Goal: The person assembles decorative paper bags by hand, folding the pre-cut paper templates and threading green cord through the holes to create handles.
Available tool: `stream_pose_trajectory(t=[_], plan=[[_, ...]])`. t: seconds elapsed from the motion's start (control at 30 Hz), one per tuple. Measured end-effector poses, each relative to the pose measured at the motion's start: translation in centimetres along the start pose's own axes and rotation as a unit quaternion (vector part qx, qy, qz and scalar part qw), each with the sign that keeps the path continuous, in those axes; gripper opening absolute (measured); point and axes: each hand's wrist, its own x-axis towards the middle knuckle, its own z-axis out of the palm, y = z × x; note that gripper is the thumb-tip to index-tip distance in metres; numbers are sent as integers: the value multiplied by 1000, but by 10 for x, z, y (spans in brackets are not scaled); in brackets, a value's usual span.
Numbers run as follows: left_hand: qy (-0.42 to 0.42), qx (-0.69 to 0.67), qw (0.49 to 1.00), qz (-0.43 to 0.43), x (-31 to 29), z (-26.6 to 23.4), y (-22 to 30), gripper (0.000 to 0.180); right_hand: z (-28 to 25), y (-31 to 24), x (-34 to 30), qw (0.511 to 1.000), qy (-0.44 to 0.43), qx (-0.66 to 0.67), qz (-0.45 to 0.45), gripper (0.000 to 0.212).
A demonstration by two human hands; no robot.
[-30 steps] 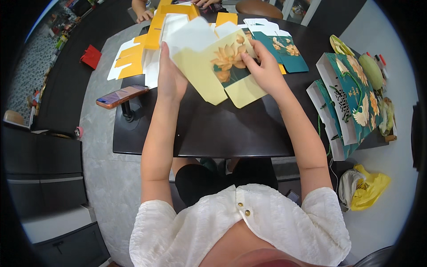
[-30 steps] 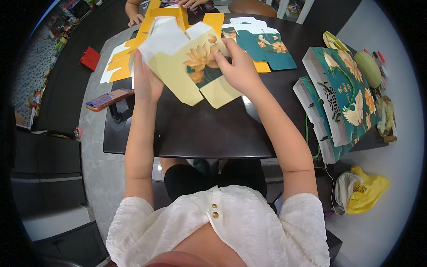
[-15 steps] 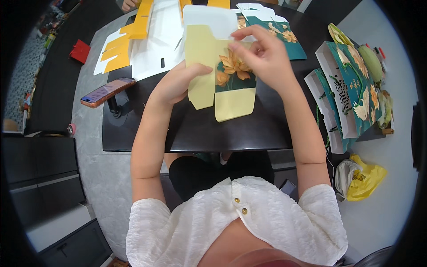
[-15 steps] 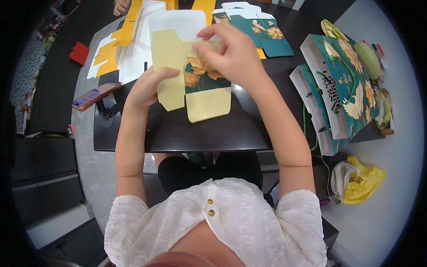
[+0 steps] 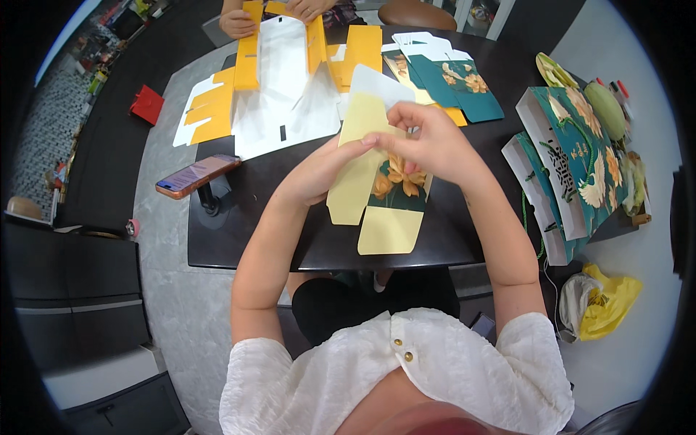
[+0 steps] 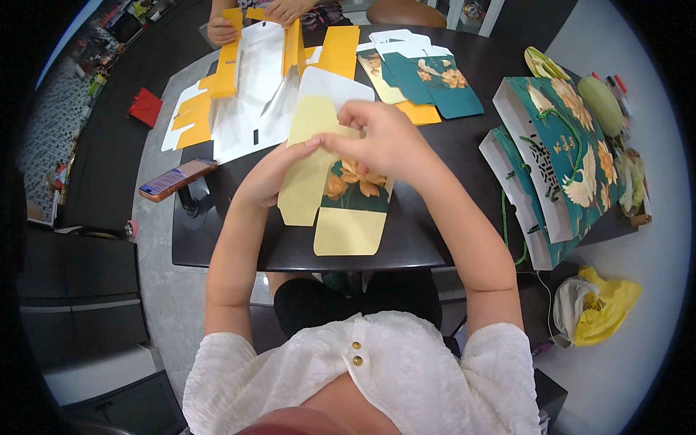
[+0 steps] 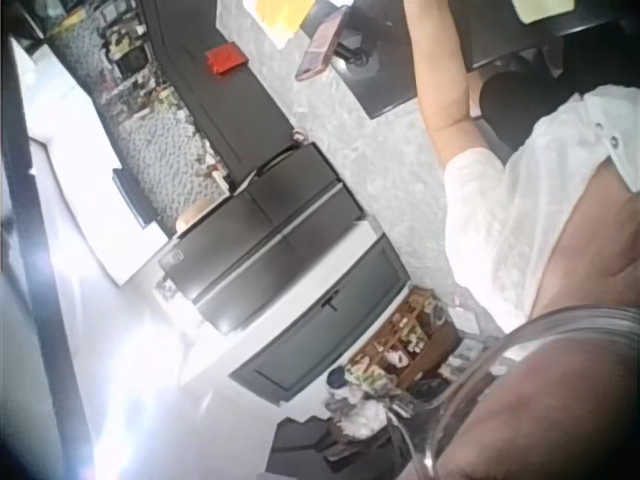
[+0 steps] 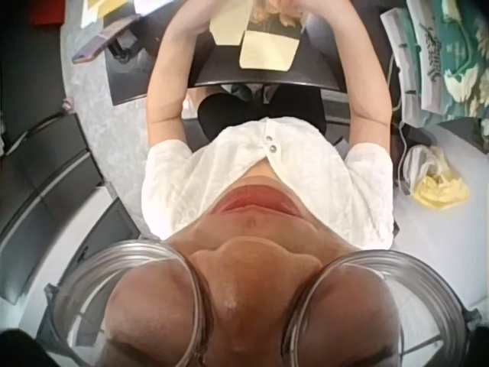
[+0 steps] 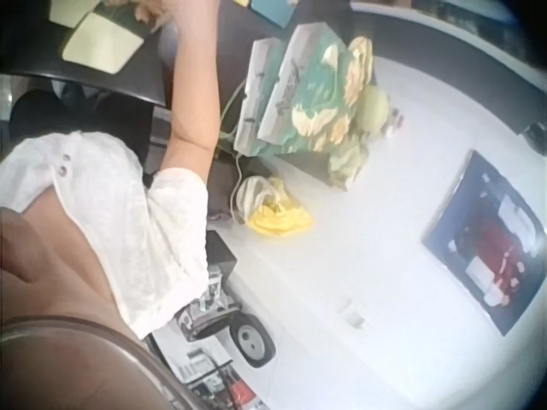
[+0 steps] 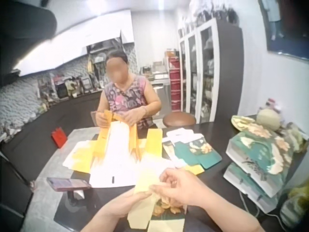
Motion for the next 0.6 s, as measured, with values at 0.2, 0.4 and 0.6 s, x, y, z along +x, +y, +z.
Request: stream_pose_trajectory(t=[0.2, 0.4, 0.6], plan=[[-72, -143, 985, 68, 2, -11, -25, 76, -2, -19, -5, 997, -11, 76, -2, 40], [-197, -155, 961, 119, 26, -24, -49, 91, -7, -11, -1, 986, -39, 152, -64, 29], [-187, -91, 972, 113, 17, -2, -28, 86, -11, -9, -1, 985, -83, 149, -37, 45]])
